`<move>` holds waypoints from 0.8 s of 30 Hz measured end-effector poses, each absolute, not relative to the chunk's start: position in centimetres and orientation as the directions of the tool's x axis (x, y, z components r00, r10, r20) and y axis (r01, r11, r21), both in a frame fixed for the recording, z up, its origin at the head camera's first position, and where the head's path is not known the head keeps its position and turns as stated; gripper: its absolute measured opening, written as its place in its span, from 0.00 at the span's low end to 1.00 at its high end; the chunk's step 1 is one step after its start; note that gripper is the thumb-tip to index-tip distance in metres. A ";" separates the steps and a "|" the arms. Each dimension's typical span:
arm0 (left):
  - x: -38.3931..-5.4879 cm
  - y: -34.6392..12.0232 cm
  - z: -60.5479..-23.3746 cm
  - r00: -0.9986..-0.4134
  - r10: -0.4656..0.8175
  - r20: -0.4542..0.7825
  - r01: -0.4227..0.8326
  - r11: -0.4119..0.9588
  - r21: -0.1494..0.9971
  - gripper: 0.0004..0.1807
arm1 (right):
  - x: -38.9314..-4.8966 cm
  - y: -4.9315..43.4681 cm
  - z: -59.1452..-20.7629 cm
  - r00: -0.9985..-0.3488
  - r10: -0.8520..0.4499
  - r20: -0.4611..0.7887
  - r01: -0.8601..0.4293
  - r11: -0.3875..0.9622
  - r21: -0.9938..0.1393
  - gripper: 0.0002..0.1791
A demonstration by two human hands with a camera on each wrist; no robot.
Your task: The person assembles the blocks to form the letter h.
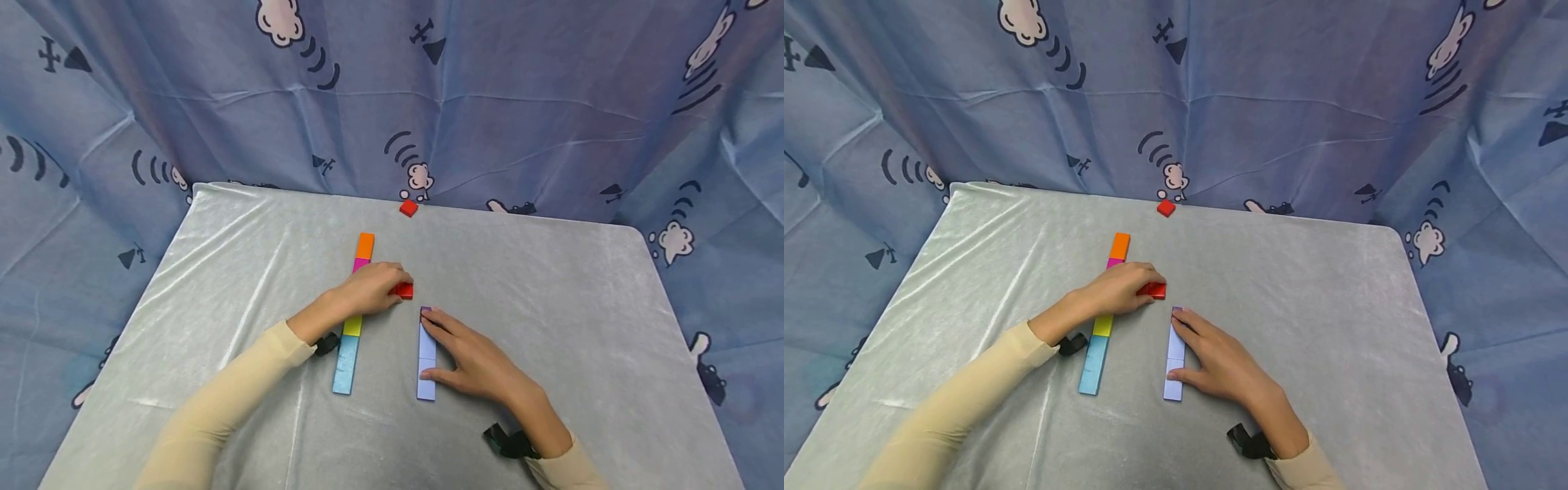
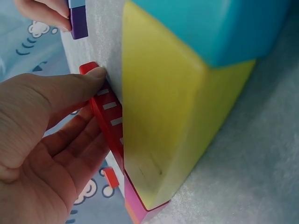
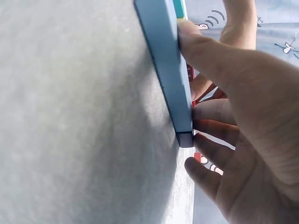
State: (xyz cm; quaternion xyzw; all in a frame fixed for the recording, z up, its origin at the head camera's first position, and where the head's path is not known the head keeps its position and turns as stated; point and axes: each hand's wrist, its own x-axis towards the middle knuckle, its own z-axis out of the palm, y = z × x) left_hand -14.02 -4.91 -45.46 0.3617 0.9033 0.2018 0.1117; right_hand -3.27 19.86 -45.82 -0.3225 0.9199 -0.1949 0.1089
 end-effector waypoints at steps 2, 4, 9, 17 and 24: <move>-14.1 -5.0 -45.4 -0.716 0.695 -0.057 0.603 0.659 0.450 0.17 | -3.3 19.8 -45.8 -0.765 -0.640 -0.077 -0.551 0.712 -0.435 0.52; -14.1 -5.0 -45.4 -0.720 0.692 -0.055 0.601 0.660 0.452 0.17 | -3.4 19.9 -45.7 -0.762 -0.643 -0.078 -0.553 0.708 -0.440 0.52; -14.2 -5.1 -45.5 -0.724 0.688 -0.049 0.598 0.660 0.455 0.18 | -3.5 20.0 -45.7 -0.756 -0.650 -0.079 -0.557 0.702 -0.444 0.54; -14.3 -5.2 -45.6 -0.708 0.704 -0.057 0.611 0.651 0.451 0.18 | -3.3 20.0 -45.9 -0.758 -0.648 -0.070 -0.562 0.704 -0.435 0.55; -14.6 -5.3 -45.6 -0.689 0.722 -0.062 0.627 0.638 0.447 0.19 | -3.1 20.0 -46.0 -0.761 -0.644 -0.080 -0.557 0.711 -0.429 0.55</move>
